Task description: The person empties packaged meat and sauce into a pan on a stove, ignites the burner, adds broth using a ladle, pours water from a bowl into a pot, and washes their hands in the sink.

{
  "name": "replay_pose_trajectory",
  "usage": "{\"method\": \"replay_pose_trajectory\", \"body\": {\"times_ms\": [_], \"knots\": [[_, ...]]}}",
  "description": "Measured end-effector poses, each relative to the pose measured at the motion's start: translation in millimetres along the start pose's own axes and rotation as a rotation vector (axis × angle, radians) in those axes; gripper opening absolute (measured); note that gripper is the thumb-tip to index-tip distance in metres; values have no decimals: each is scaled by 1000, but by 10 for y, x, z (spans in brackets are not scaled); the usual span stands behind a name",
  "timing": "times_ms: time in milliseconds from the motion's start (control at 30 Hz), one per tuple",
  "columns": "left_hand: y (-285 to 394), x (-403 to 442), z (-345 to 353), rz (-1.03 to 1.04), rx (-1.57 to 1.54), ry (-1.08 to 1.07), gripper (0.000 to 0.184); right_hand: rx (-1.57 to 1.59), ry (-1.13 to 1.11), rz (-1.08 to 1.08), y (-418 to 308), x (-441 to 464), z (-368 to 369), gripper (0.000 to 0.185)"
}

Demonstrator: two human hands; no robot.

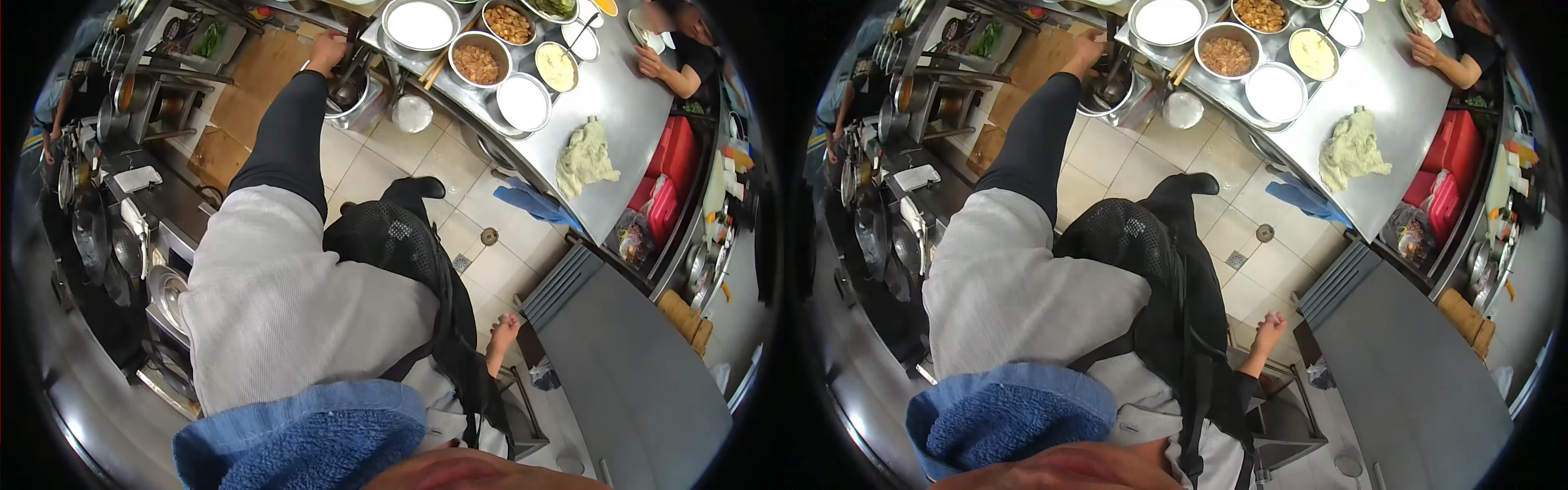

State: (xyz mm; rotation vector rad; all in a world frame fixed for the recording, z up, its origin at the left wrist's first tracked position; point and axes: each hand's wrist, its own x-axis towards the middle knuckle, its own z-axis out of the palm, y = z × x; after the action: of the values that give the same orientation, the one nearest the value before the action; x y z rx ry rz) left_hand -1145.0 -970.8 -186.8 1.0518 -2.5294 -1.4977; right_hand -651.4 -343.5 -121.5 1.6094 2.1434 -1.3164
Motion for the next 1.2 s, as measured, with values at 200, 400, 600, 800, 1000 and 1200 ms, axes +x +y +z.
{"method": "replay_pose_trajectory", "body": {"times_ms": [200, 400, 600, 800, 1000, 1200], "knots": [[-1211, 249, 449, 269, 218, -231, 29, 100, -119, -66, -119, -38, 403, 17], [-801, 215, 612, 466, 81, 399, 37, -7, -203, -3, 450, -293, 965, 20], [-497, 794, -63, 48, -168, -445, 16, -32, -258, 12, 715, -676, 930, 19], [-528, 629, -706, 219, -197, -371, 19, 2, -223, 6, 799, -625, 853, 17], [-71, -29, -945, 695, 469, -28, 41, 40, -227, -58, 451, -674, 1059, 16], [812, -359, -1408, 1058, 356, 452, 23, 151, -152, -160, 272, -664, 1141, 18]]}}
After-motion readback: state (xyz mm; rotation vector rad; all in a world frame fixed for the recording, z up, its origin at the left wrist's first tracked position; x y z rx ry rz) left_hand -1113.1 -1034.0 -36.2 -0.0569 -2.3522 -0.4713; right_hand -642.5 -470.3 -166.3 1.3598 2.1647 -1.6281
